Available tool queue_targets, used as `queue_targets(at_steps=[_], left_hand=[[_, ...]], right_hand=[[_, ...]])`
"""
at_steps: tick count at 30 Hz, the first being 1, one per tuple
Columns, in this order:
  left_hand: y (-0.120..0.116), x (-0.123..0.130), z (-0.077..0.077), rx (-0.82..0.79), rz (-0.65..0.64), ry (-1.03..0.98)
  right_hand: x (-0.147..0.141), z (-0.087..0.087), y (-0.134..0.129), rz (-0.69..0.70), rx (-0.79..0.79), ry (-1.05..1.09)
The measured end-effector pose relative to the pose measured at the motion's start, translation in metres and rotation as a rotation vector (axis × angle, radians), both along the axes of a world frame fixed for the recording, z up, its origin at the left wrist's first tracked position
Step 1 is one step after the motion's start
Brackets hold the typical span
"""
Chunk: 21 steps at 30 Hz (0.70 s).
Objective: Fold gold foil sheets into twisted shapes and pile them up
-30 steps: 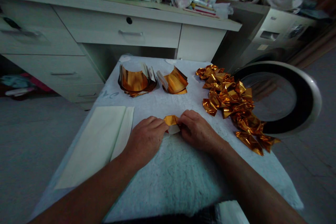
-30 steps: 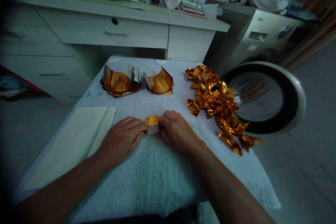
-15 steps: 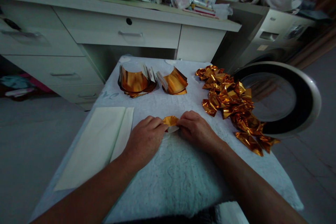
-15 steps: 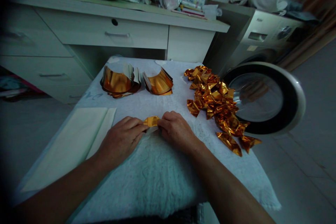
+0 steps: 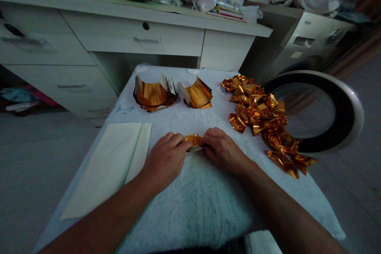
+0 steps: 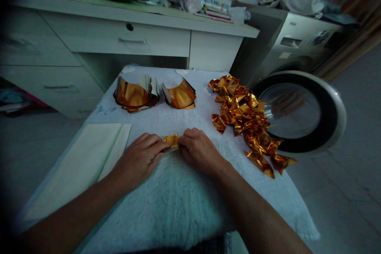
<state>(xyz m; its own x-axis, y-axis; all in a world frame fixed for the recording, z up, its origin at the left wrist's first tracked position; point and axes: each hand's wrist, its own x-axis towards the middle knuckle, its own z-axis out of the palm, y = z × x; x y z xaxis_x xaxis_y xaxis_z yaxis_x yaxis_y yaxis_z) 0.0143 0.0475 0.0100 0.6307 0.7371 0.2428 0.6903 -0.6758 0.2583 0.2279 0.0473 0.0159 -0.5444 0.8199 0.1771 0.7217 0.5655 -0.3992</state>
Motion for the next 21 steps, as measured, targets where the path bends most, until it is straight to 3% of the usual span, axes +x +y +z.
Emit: queue_targets(at_steps=[10,21], left_hand=[[0.004,0.000,-0.012,-0.006,-0.041,0.028],[0.006,-0.002,-0.003,-0.141,0.047,-0.159]], right_hand=[[0.001,0.001,0.000,0.006,-0.020,0.028],[0.002,-0.001,0.002,-0.080,-0.092,0.105]])
